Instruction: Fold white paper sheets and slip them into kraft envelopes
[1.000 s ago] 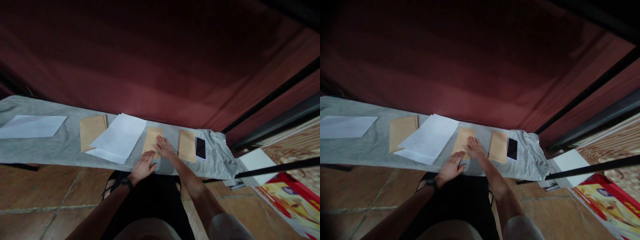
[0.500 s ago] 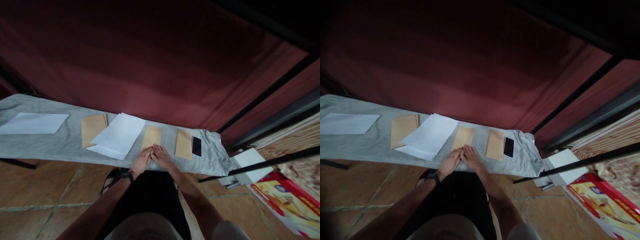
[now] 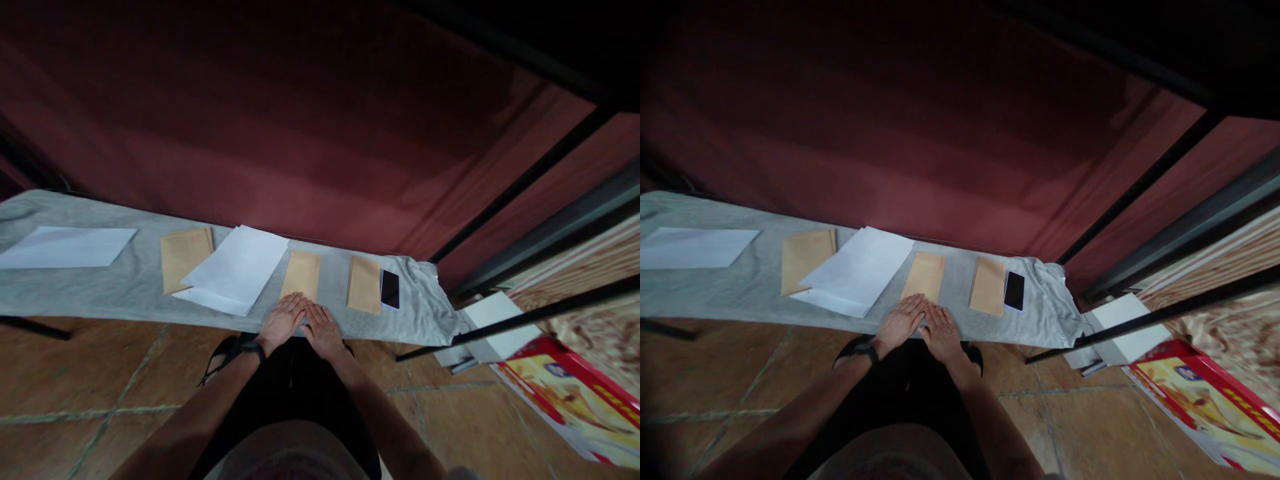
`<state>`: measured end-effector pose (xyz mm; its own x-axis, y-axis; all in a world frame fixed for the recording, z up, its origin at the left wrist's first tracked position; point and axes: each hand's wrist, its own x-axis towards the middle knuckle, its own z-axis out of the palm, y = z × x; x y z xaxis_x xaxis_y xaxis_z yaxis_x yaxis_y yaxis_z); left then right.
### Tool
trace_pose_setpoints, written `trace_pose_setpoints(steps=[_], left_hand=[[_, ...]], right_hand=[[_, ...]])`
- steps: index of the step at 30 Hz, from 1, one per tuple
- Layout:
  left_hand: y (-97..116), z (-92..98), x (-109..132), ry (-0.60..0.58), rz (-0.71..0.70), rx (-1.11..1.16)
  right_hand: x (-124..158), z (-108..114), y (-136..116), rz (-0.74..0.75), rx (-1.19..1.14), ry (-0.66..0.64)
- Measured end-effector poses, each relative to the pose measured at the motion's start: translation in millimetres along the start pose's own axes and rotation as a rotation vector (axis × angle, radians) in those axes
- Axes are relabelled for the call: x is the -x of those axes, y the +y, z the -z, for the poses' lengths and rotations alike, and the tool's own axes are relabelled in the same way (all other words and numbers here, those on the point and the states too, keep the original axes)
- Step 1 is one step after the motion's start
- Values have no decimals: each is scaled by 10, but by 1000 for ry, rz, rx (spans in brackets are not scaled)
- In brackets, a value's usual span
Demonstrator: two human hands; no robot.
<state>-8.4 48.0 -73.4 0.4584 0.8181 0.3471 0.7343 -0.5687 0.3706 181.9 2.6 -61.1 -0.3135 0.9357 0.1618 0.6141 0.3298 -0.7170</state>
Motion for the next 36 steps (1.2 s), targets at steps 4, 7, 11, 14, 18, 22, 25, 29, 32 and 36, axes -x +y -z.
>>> trace_pose_setpoints(steps=[4,7,11,14,18,22,25,29,32,36], left_hand=[[5,-1,-47,-32,23,-13],[8,-52,-195,-90,50,-16],[-8,-155,-495,-161,85,-25],[-40,-216,-722,-166,100,-51],[-105,-277,-1016,-189,139,-86],[-196,-311,-1296,-205,174,-95],[-261,-310,-1433,-222,191,-100],[-298,-286,-1440,-248,189,-109],[-287,-260,-1322,-272,172,-113],[-251,-236,-1076,-276,113,-111]], right_hand=[[85,-21,-30,-43,-14,50],[92,-32,-44,-71,-23,59],[60,-42,-54,-106,-36,74],[39,-44,-53,-100,6,63],[37,-53,-25,-56,74,61],[54,-96,28,31,196,85],[61,-132,59,83,323,125],[64,-142,72,108,409,136],[67,-128,72,102,422,119],[65,-117,66,83,436,99]])
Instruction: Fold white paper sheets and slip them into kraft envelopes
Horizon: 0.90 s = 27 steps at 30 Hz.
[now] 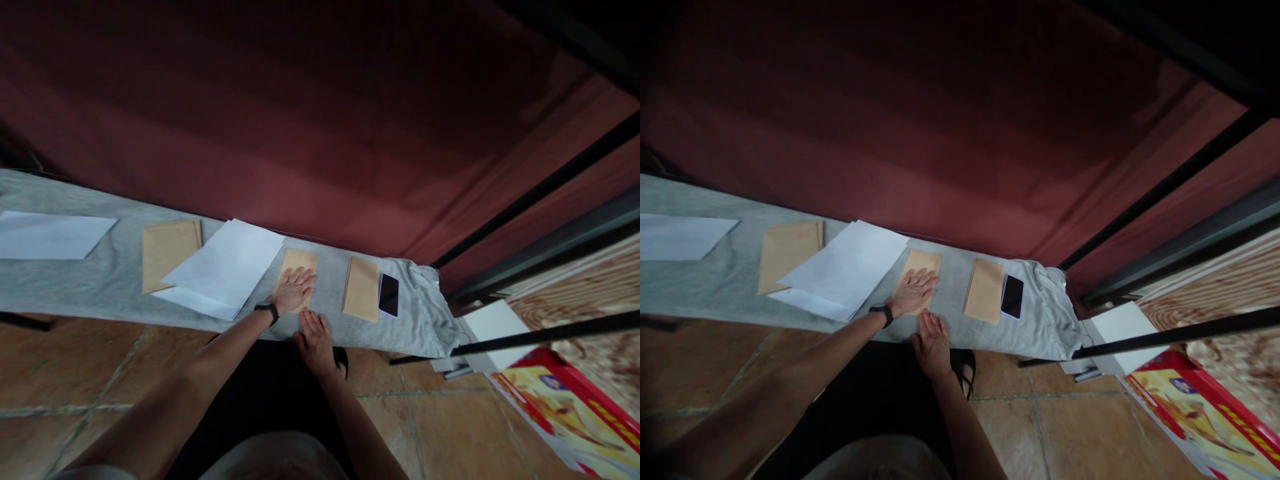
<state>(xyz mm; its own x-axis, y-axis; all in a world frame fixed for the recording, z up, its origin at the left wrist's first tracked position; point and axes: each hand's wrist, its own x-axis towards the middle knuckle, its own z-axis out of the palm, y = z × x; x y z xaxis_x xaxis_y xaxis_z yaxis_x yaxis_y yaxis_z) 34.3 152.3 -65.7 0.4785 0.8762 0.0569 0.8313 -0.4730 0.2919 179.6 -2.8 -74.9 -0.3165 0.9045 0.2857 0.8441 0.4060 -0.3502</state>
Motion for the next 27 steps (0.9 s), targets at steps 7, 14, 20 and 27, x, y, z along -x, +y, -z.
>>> trace_pose_setpoints(steps=[7,14,20,27], left_hand=[[24,-51,441,19,-83,4],[35,-30,1011,57,-190,-47],[9,-3,1323,152,-228,-130],[21,-26,1308,170,-197,-154]], right_hand=[[-2,21,-33,-43,-38,-36],[8,14,-38,-29,-39,-6],[11,-1,-49,-36,-22,14],[-128,4,-70,-72,13,-30]])
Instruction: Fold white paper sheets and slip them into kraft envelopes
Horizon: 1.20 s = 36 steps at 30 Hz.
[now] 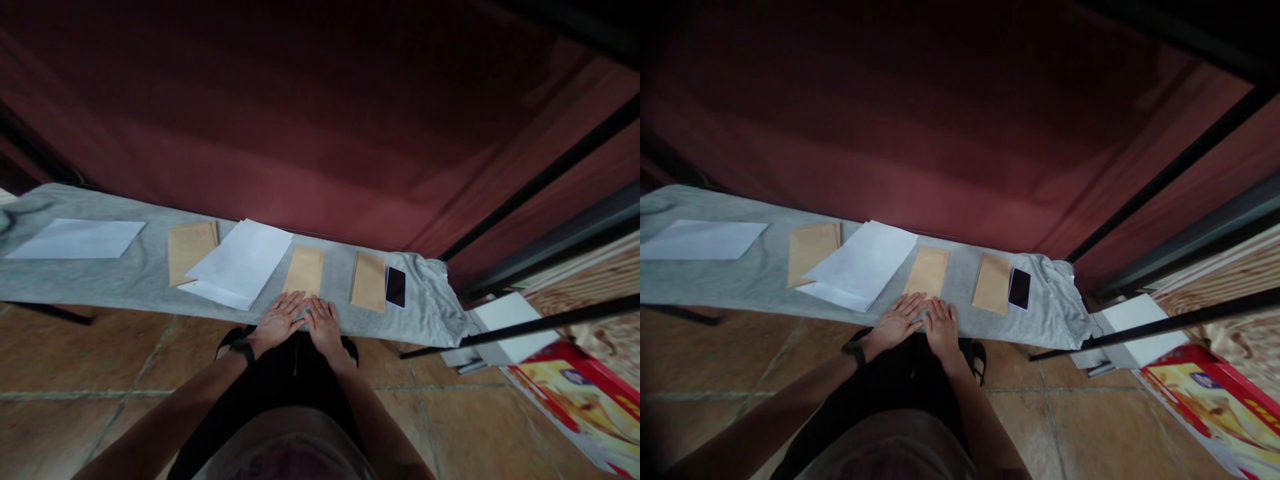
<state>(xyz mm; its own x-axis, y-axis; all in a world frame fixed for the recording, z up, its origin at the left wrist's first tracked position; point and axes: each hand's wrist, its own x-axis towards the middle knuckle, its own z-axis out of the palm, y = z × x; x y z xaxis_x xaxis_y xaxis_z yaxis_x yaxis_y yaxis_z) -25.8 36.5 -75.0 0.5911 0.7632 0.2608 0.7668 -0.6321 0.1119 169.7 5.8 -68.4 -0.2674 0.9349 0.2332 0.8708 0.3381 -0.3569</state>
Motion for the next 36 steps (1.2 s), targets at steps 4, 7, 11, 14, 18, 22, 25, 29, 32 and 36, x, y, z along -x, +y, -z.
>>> trace_pose_setpoints(steps=[4,7,11,14,18,22,25,29,32,36], left_hand=[[11,15,-1,-1,0,15],[18,47,-2,-18,9,30],[19,61,0,-32,12,42],[22,28,15,-18,30,49],[1,-32,45,7,83,47],[-95,-29,21,45,147,75],[-200,24,-48,43,161,88],[-345,87,-130,64,154,144],[-420,102,-158,90,137,187],[-429,128,-186,53,125,138]], right_hand=[[-68,-17,4,11,31,4],[-52,-13,23,0,30,16],[12,16,73,-30,16,19],[53,27,108,-43,-4,32],[66,25,119,-65,-19,45],[16,38,88,-116,-48,49],[-67,58,43,-201,-96,59],[-189,47,-20,-376,-357,127],[-227,0,-49,-470,-607,167],[-204,-84,-85,-563,-821,144]])
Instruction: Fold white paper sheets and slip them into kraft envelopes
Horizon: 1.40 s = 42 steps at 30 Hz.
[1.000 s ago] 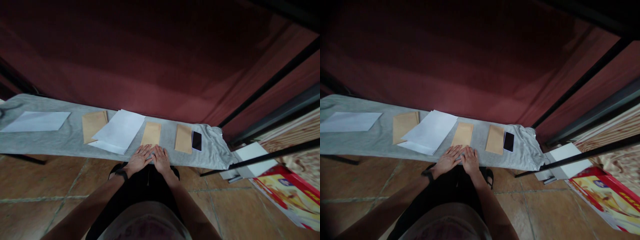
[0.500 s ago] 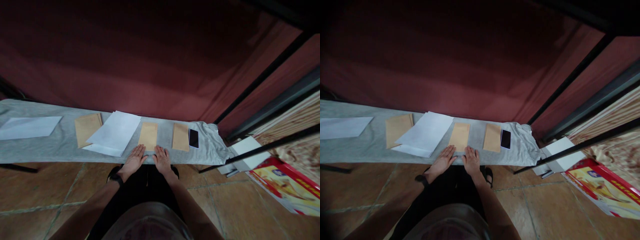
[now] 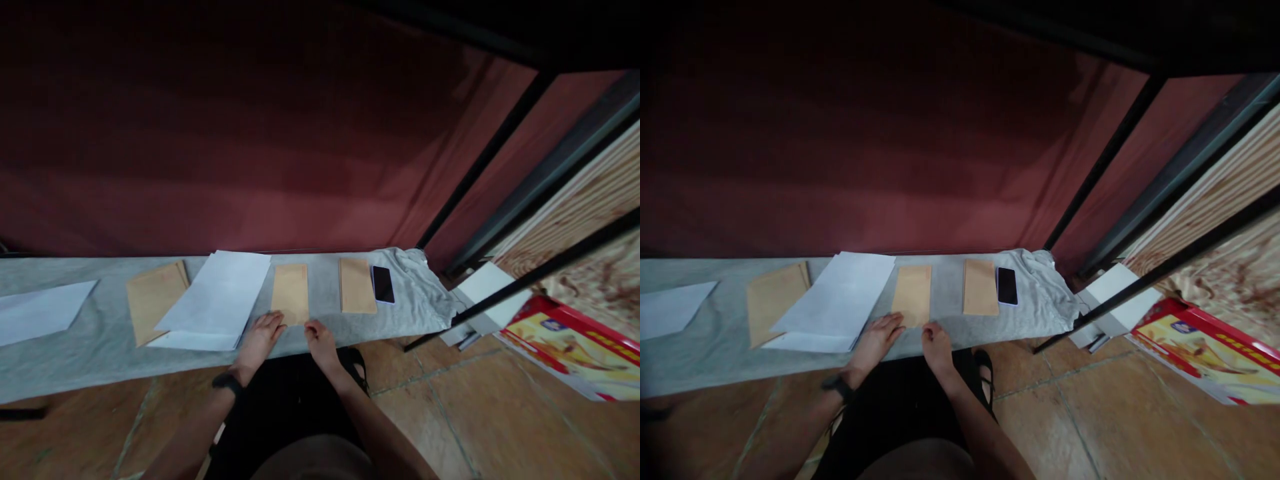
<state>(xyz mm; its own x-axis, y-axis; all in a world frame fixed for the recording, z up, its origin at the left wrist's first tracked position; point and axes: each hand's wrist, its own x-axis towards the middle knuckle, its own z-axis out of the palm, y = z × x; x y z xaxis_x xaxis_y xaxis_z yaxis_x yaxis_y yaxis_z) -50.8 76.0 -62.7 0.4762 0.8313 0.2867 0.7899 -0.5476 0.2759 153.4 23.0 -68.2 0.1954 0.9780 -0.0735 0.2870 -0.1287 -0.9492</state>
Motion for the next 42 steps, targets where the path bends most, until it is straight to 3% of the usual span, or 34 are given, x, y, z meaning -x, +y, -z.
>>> trace_pose_setpoints(steps=[7,12,15,19,24,27,29,33,37,42], left_hand=[[88,114,-51,-125,-132,-194],[163,199,-87,-88,-177,-211],[272,177,-84,-61,-215,-174],[482,91,-27,-75,-294,-161],[601,76,49,56,-288,-122],[482,49,92,130,-200,-100],[357,-12,128,131,-162,-87],[189,-166,191,131,-109,-103],[200,-216,204,120,-105,-142],[228,-197,209,115,-113,-152]], right_hand=[[38,-90,-16,-250,-454,-125],[0,-102,-104,-467,-850,-160],[-34,-126,-144,-499,-924,-154],[-33,-93,-145,-417,-943,-116],[-57,246,-137,-308,-934,77],[-165,621,-129,-261,-945,168],[-250,886,-100,-226,-941,258],[-353,1286,7,-216,-919,314],[-340,1440,125,-243,-874,283],[-309,1453,216,-314,-809,203]])
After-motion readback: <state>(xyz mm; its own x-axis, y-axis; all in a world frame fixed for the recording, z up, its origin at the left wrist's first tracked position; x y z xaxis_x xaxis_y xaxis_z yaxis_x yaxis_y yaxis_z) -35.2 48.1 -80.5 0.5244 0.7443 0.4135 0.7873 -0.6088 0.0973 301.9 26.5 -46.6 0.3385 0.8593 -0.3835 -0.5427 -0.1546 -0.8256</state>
